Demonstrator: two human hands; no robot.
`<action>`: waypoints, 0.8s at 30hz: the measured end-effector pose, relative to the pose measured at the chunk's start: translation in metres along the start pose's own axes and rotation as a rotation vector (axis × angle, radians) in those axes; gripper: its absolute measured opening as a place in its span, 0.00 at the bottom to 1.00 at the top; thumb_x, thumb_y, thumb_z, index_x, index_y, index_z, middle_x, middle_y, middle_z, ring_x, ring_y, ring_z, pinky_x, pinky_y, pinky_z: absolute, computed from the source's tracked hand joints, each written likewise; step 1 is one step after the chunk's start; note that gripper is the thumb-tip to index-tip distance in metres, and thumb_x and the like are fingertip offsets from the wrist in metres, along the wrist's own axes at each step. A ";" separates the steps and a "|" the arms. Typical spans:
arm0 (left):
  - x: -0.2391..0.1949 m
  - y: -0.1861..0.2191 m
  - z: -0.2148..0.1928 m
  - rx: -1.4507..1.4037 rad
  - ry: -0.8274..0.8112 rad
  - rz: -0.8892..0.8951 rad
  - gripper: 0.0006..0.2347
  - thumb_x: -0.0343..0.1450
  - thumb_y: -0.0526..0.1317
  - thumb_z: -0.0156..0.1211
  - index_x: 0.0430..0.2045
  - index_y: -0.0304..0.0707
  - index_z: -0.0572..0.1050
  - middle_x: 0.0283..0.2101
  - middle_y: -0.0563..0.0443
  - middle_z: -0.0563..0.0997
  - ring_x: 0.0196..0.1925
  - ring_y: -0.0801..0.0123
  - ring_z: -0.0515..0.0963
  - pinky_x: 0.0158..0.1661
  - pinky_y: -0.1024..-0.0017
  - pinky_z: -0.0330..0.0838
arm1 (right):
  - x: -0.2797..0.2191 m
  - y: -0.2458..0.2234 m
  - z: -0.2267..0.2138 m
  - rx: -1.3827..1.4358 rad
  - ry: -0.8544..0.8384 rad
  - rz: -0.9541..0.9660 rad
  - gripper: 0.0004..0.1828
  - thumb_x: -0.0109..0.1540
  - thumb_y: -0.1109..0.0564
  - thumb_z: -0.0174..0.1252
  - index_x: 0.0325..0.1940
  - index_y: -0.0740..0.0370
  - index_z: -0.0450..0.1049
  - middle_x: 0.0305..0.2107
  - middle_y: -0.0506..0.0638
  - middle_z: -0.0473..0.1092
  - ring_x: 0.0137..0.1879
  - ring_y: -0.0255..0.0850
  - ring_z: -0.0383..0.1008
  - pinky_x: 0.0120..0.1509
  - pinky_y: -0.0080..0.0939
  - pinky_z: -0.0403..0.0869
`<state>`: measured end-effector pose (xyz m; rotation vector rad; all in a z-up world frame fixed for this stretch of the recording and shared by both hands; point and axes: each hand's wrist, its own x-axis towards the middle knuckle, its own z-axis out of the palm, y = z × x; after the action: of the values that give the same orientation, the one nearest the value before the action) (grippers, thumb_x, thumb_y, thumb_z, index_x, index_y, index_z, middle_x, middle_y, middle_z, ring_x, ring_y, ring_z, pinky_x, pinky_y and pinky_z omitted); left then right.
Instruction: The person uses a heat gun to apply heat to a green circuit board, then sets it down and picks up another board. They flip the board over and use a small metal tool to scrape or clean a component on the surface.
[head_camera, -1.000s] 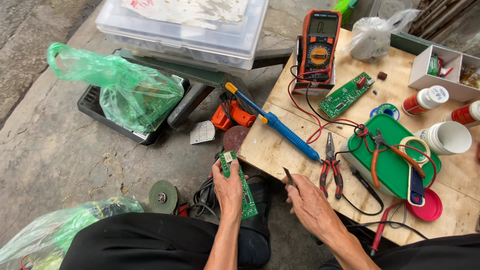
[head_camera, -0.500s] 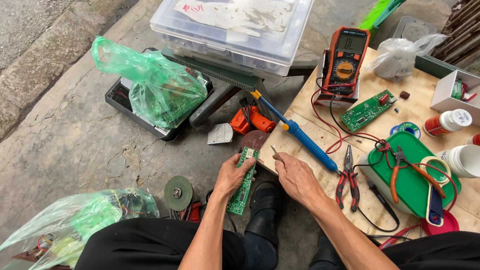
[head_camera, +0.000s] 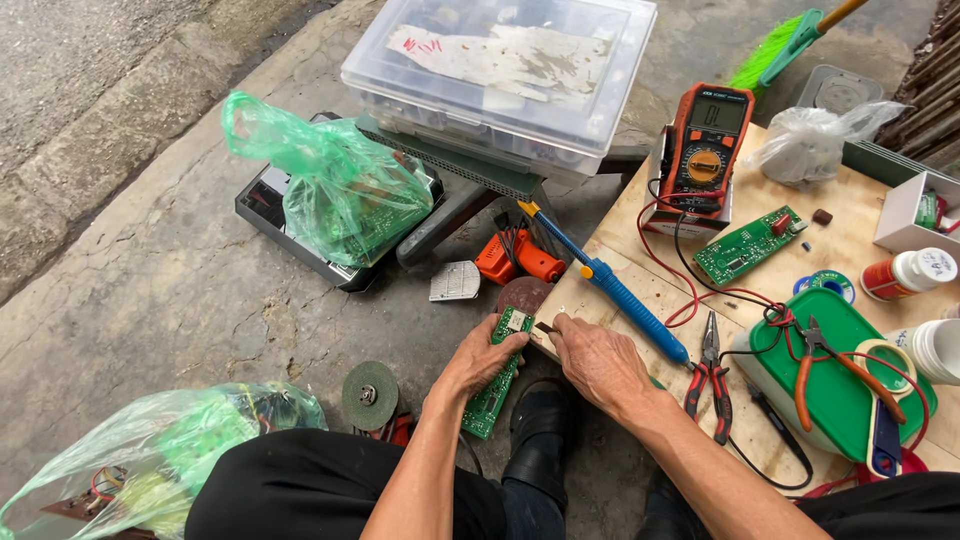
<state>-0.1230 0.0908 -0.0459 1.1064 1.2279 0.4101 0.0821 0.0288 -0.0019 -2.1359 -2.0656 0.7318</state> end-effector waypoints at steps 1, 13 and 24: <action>0.009 -0.010 -0.004 -0.001 0.004 -0.001 0.18 0.73 0.49 0.72 0.52 0.38 0.79 0.31 0.39 0.89 0.30 0.62 0.90 0.34 0.67 0.85 | 0.000 -0.004 -0.002 0.000 -0.002 -0.003 0.14 0.75 0.41 0.43 0.52 0.45 0.71 0.45 0.54 0.79 0.55 0.59 0.84 0.59 0.68 0.82; 0.039 -0.050 -0.002 -0.103 -0.005 0.030 0.15 0.74 0.41 0.71 0.50 0.33 0.78 0.28 0.37 0.88 0.24 0.65 0.87 0.26 0.73 0.82 | 0.017 -0.010 -0.005 -0.164 0.017 -0.138 0.13 0.75 0.42 0.46 0.46 0.46 0.72 0.45 0.48 0.74 0.52 0.56 0.84 0.51 0.65 0.84; 0.048 -0.060 0.002 -0.067 0.011 0.045 0.14 0.73 0.39 0.70 0.50 0.34 0.79 0.27 0.40 0.88 0.24 0.65 0.86 0.26 0.72 0.82 | 0.017 -0.012 -0.007 -0.178 -0.008 -0.137 0.15 0.75 0.41 0.44 0.46 0.46 0.73 0.45 0.48 0.73 0.50 0.56 0.85 0.50 0.64 0.84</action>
<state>-0.1219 0.0999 -0.1223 1.0771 1.1918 0.4890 0.0735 0.0478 0.0044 -2.0513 -2.3343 0.5606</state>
